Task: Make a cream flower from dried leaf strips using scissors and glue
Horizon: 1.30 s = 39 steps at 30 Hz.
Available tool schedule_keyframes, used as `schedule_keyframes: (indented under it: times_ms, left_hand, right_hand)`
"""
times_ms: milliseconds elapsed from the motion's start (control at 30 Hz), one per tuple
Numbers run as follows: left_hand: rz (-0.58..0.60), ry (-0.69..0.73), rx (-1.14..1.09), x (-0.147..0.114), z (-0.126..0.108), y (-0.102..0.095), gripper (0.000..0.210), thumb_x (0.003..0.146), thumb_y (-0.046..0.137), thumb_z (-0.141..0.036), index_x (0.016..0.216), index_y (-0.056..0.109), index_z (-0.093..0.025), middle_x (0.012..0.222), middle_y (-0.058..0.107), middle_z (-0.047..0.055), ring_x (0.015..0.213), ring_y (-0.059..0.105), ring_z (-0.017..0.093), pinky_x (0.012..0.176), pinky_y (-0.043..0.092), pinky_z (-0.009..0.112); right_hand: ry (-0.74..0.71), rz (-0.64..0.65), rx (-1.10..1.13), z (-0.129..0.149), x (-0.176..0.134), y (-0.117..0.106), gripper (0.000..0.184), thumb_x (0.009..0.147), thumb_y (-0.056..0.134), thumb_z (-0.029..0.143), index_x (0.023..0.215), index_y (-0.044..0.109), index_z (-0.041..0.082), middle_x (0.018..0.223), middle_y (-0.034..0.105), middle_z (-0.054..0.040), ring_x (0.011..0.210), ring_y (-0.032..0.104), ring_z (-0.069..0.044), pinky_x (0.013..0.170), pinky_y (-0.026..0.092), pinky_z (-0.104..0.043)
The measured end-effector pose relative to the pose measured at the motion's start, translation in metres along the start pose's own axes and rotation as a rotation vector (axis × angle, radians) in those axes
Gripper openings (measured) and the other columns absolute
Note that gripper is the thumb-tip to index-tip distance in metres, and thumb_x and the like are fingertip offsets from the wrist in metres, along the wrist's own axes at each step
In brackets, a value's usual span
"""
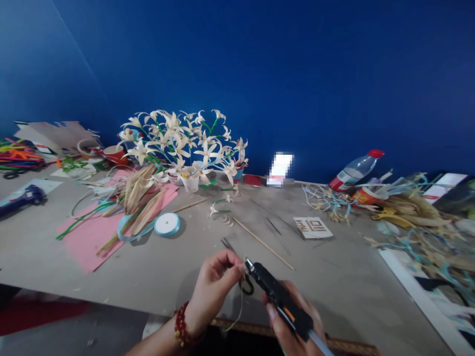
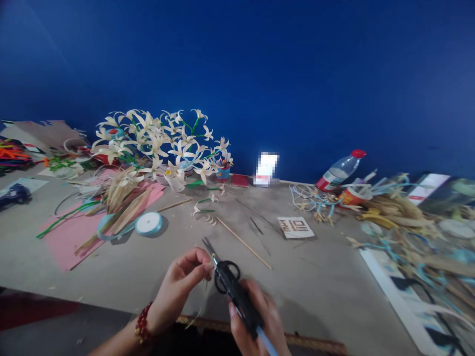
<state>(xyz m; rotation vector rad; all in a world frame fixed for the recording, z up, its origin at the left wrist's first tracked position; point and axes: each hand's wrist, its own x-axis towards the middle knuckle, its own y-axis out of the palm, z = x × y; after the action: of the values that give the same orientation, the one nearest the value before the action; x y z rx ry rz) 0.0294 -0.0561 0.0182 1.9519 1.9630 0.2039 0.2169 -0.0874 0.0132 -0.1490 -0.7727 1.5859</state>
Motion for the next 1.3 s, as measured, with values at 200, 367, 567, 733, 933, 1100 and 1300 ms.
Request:
schedule_keyframes:
  times_ms: [200, 367, 567, 733, 933, 1100, 1300]
  left_hand:
    - [-0.001, 0.017, 0.02, -0.001, 0.0, -0.003, 0.027, 0.077, 0.077, -0.037, 0.071, 0.062, -0.015, 0.065, 0.061, 0.002, 0.063, 0.053, 0.013, 0.064, 0.043, 0.024]
    - [0.0, 0.023, 0.032, -0.001, -0.001, -0.002, 0.028, 0.077, 0.077, -0.038, 0.07, 0.063, -0.015, 0.065, 0.061, 0.002, 0.063, 0.053, 0.013, 0.064, 0.043, 0.024]
    - [0.004, 0.012, 0.019, -0.001, 0.001, -0.002, 0.027, 0.077, 0.077, -0.036, 0.07, 0.063, -0.014, 0.065, 0.062, 0.002, 0.063, 0.053, 0.013, 0.063, 0.044, 0.023]
    - [0.009, 0.019, 0.02, -0.001, 0.002, -0.002, 0.027, 0.079, 0.076, -0.037, 0.071, 0.063, -0.014, 0.065, 0.062, 0.002, 0.063, 0.053, 0.013, 0.064, 0.044, 0.023]
    - [0.0, 0.019, 0.017, 0.0, 0.001, -0.002, 0.028, 0.078, 0.077, -0.038, 0.07, 0.064, -0.014, 0.064, 0.063, 0.002, 0.062, 0.054, 0.013, 0.064, 0.044, 0.023]
    - [0.006, 0.018, 0.016, -0.002, 0.0, 0.0, 0.028, 0.079, 0.076, -0.039, 0.07, 0.064, -0.015, 0.064, 0.062, 0.002, 0.062, 0.054, 0.013, 0.064, 0.045, 0.023]
    - [0.019, -0.008, -0.031, -0.001, -0.001, 0.001, 0.032, 0.076, 0.078, -0.043, 0.07, 0.064, -0.015, 0.063, 0.061, 0.002, 0.061, 0.053, 0.013, 0.062, 0.046, 0.024]
  right_hand:
    - [-0.012, 0.012, -0.03, -0.006, -0.001, 0.002, 0.011, 0.093, 0.05, 0.031, 0.093, 0.059, 0.025, 0.07, 0.067, -0.0002, 0.061, 0.065, -0.018, 0.061, 0.052, -0.025]
    - [-0.001, 0.019, -0.032, -0.008, -0.001, 0.002, 0.012, 0.093, 0.05, 0.031, 0.092, 0.06, 0.025, 0.07, 0.068, -0.0008, 0.062, 0.066, -0.019, 0.063, 0.053, -0.026]
    - [-0.024, -0.024, -0.026, -0.009, -0.001, 0.002, 0.013, 0.092, 0.052, 0.034, 0.096, 0.061, 0.025, 0.073, 0.07, -0.0023, 0.063, 0.068, -0.02, 0.064, 0.054, -0.027]
    - [-0.037, -0.031, -0.034, -0.011, -0.002, 0.003, 0.014, 0.093, 0.051, 0.034, 0.097, 0.061, 0.024, 0.073, 0.072, -0.0035, 0.063, 0.068, -0.021, 0.063, 0.054, -0.028]
    - [-0.032, -0.023, -0.055, -0.013, -0.003, 0.002, 0.012, 0.092, 0.053, 0.032, 0.097, 0.061, 0.025, 0.074, 0.072, -0.0029, 0.065, 0.069, -0.021, 0.064, 0.054, -0.027]
    - [-0.06, -0.022, -0.046, -0.015, -0.004, 0.003, 0.013, 0.093, 0.051, 0.033, 0.098, 0.06, 0.025, 0.076, 0.072, -0.0035, 0.065, 0.068, -0.021, 0.063, 0.054, -0.028]
    - [-0.026, 0.007, 0.003, -0.007, -0.001, 0.002, 0.014, 0.093, 0.05, 0.033, 0.089, 0.06, 0.025, 0.069, 0.068, -0.001, 0.06, 0.066, -0.019, 0.063, 0.053, -0.026]
